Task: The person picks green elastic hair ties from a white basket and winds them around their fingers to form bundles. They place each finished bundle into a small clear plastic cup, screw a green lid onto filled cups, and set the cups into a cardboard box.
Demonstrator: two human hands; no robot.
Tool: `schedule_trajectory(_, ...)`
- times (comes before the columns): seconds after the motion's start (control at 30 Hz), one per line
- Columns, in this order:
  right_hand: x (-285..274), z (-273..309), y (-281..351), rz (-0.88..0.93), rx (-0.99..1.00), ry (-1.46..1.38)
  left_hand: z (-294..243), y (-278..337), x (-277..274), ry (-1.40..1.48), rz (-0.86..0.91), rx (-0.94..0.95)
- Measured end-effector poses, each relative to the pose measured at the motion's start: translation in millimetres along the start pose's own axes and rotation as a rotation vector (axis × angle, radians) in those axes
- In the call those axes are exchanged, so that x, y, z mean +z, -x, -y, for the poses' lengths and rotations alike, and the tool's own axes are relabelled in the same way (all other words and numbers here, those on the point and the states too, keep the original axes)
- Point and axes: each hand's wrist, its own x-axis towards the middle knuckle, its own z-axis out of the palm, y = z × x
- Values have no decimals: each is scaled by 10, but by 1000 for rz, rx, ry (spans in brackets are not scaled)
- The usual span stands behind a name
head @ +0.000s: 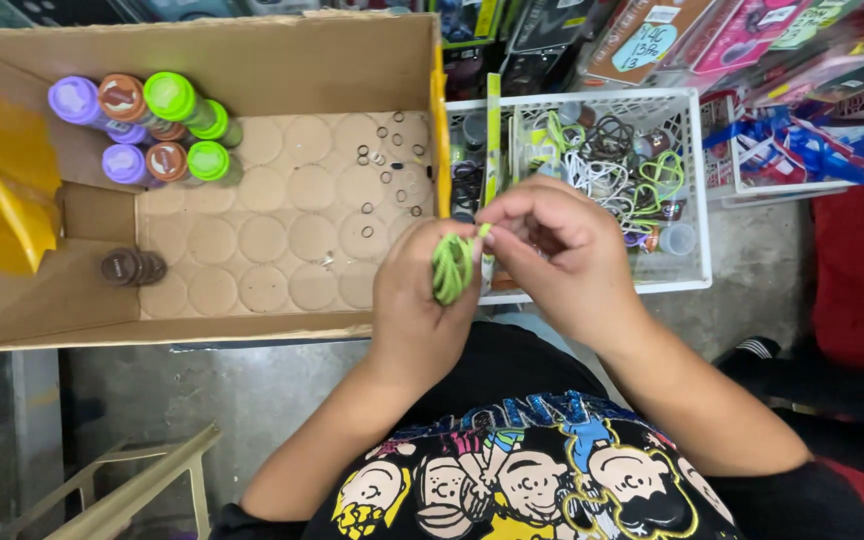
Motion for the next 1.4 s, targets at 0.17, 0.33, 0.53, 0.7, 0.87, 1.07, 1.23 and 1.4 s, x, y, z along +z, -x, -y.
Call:
schedule_trajectory(0.17,-345,-89,177,-21,-84,118,-142,-45,334,-76,54,28)
schedule_trajectory(0.33,-631,-293,274,29,-82,-15,-139,-113,637,-126,58,19)
schedule_trajectory(0.53,-929,-860,462,257,162,-985,-92,-101,956,-56,90,12)
schedule_trajectory(0.7,-1059,-1322,587,167,400,-1251,-2,-92,1081,36,197,-88)
schedule_trajectory(0.87,-1161,-1744,566,107,315,-796,-32,-148,1067,-30,327,-86)
schedule_trajectory(1.07,-1176,-1518,427,153,301,-531,-76,-220,1081,-223,329,-64)
schedule_trajectory(1.23,-1121,-1263,362,210,300,-583,-4,-191,1143,-508,325,-26)
schedule_trajectory(1.4,-1070,-1247,390,168,170,-344,134,-119,1188,-802,355,47)
